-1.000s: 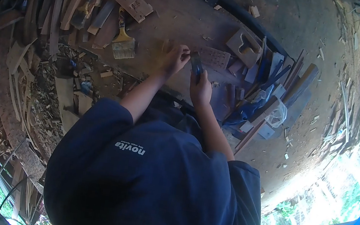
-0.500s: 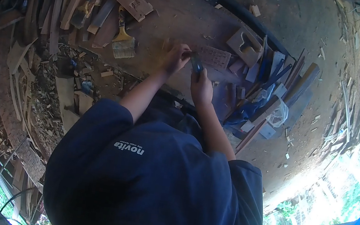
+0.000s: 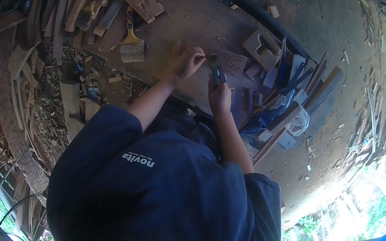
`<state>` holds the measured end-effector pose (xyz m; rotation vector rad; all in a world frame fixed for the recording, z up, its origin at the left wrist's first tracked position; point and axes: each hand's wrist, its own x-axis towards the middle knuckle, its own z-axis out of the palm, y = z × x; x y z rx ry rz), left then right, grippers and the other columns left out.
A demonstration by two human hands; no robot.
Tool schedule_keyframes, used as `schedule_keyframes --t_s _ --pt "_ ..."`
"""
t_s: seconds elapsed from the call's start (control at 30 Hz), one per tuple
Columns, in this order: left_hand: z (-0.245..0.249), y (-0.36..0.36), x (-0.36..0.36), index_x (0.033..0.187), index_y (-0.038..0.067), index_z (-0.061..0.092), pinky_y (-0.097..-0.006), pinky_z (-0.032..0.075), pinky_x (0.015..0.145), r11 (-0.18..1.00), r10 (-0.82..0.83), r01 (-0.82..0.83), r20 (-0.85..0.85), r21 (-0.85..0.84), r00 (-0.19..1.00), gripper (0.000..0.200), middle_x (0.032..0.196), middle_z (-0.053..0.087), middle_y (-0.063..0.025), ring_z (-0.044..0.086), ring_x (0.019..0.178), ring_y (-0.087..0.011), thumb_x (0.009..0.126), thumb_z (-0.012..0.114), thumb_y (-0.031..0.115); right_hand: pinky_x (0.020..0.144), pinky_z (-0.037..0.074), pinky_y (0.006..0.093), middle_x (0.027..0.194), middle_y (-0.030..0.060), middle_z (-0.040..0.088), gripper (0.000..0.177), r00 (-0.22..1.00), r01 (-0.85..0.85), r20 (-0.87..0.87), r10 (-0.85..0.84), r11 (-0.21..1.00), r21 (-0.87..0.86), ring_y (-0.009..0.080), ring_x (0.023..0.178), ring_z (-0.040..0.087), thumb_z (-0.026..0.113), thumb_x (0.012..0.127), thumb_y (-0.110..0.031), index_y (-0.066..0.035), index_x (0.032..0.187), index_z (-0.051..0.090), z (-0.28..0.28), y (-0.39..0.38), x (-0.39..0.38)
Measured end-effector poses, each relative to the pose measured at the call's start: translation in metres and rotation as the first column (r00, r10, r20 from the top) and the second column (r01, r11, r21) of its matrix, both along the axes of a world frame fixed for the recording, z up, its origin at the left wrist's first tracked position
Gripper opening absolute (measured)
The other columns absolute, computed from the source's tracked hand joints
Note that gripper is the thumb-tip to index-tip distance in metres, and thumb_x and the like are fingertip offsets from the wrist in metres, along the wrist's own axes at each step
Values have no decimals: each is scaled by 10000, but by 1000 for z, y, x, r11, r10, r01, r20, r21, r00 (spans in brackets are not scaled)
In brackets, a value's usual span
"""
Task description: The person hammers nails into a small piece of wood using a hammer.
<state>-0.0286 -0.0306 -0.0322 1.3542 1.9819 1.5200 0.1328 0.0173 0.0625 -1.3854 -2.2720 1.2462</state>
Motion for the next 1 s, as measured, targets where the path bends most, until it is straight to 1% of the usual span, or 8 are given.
schedule_keyframes --t_s 0.07,0.3,0.47,0.67,0.73,0.77,0.83,1.0 --pt "-1 -2 3 1035 70 507 -359 512 715 1000 -22 22 18 -18 1000 327 936 629 -103 632 833 -274 785 707 6 595 475 544 739 261 630 303 972 -114 213 97 991 72 469 699 609 553 913 -322 -45 1017 490 -8 2 2" --pt "1 0 -2 1024 71 545 -340 504 727 998 -63 63 -8 8 998 271 916 643 -78 617 855 -265 803 694 21 621 472 552 746 273 628 305 958 -157 248 147 987 22 487 720 598 558 910 -330 -42 989 492 14 1 23" --pt "6 3 -10 969 83 602 -365 492 766 991 -137 137 -176 -14 975 194 922 655 -76 603 876 -269 803 700 68 623 455 562 742 293 613 310 981 48 189 -42 998 -29 498 736 588 549 924 -325 -24 991 527 9 -18 74" --pt "28 16 -9 865 83 634 -376 480 733 985 -164 156 -133 -73 977 78 870 662 -77 601 830 -269 846 660 154 658 446 552 822 304 621 387 961 147 227 -159 987 67 491 783 595 461 962 -341 -2 1128 545 -83 -34 164" --pt "33 25 -5 816 77 615 -427 467 718 896 -44 55 35 -441 998 179 808 637 -112 603 800 -320 885 598 241 664 447 557 847 305 622 401 953 159 252 -168 986 53 491 788 594 449 961 -345 -7 1160 533 -92 -32 167" --pt "35 32 -2 816 77 615 -427 467 718 895 -61 66 25 -440 998 179 808 637 -112 603 800 -320 885 598 241 671 448 562 872 306 622 417 946 154 283 -159 987 38 491 793 594 437 961 -349 -12 1192 521 -97 -31 168" --pt "45 52 8 819 71 614 -450 459 673 889 63 -81 -54 -451 997 244 798 629 -128 604 765 -329 905 555 291 668 457 559 883 300 624 405 949 142 284 -137 990 5 488 794 596 447 954 -342 -18 1184 526 -100 -30 172" --pt "59 102 24 808 78 613 -443 475 694 870 -54 -128 -349 -476 935 200 875 608 -109 596 809 -304 873 585 265 647 481 543 855 276 633 356 983 111 133 -129 985 135 469 774 606 478 933 -328 -30 1107 566 -105 -38 173"
